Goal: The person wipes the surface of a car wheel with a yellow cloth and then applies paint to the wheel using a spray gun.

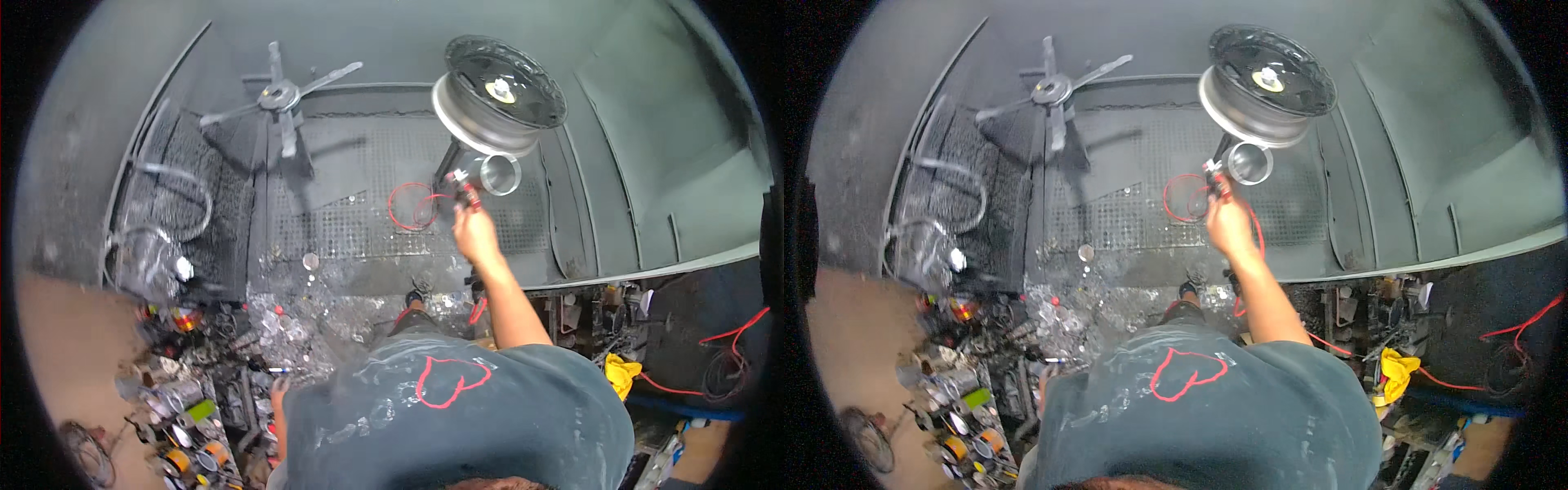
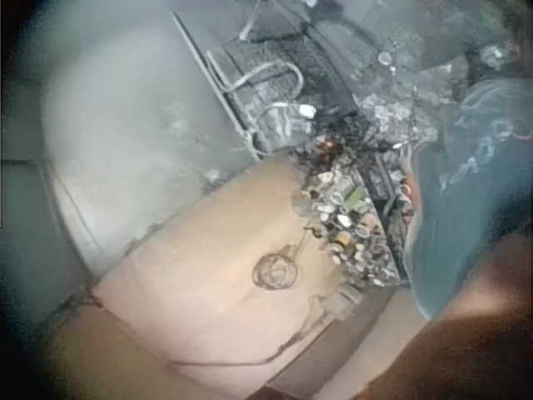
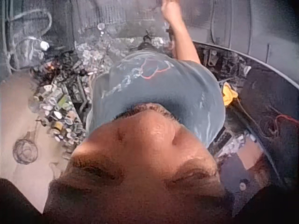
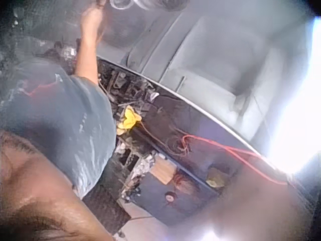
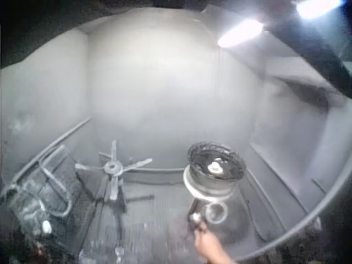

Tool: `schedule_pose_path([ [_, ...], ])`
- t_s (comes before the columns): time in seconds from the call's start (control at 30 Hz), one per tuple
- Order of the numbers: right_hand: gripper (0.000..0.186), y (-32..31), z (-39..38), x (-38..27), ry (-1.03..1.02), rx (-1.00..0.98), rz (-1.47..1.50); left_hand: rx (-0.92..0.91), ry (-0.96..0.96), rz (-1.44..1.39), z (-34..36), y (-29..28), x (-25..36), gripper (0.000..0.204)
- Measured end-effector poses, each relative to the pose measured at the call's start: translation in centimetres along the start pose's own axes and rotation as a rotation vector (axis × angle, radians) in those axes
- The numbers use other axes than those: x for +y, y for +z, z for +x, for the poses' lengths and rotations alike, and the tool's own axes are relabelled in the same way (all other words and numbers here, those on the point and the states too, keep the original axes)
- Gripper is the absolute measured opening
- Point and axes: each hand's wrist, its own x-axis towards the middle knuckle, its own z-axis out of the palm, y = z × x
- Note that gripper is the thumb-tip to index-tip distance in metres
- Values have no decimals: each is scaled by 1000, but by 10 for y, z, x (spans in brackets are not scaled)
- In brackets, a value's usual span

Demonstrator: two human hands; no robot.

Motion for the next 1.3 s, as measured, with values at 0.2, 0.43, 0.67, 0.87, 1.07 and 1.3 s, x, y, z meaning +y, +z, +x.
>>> schedule_pose_path([
  [0.2, 34, 82, -81, -87, -163, -398, -14, 699, -689, -833, -219, -55, -126, 23],
  [0.43, 40, 155, -114, -207, -556, -469, 179, 464, -730, -1001, -339, 44, -121, 42],
  [0.67, 68, 213, -121, -333, -734, -785, 328, 440, -687, -780, -303, 178, -18, 34],
  [0.87, 57, 313, -64, -488, -740, -931, 735, 450, -716, -464, -293, 213, -1, 27],
  [1.07, 32, 421, 24, -678, -150, -1133, 889, 805, -955, -645, -264, 152, 43, 26],
  [1.3, 74, 465, -55, -737, 83, -1012, 915, 1011, -918, -953, -185, 130, 155, 28],
])
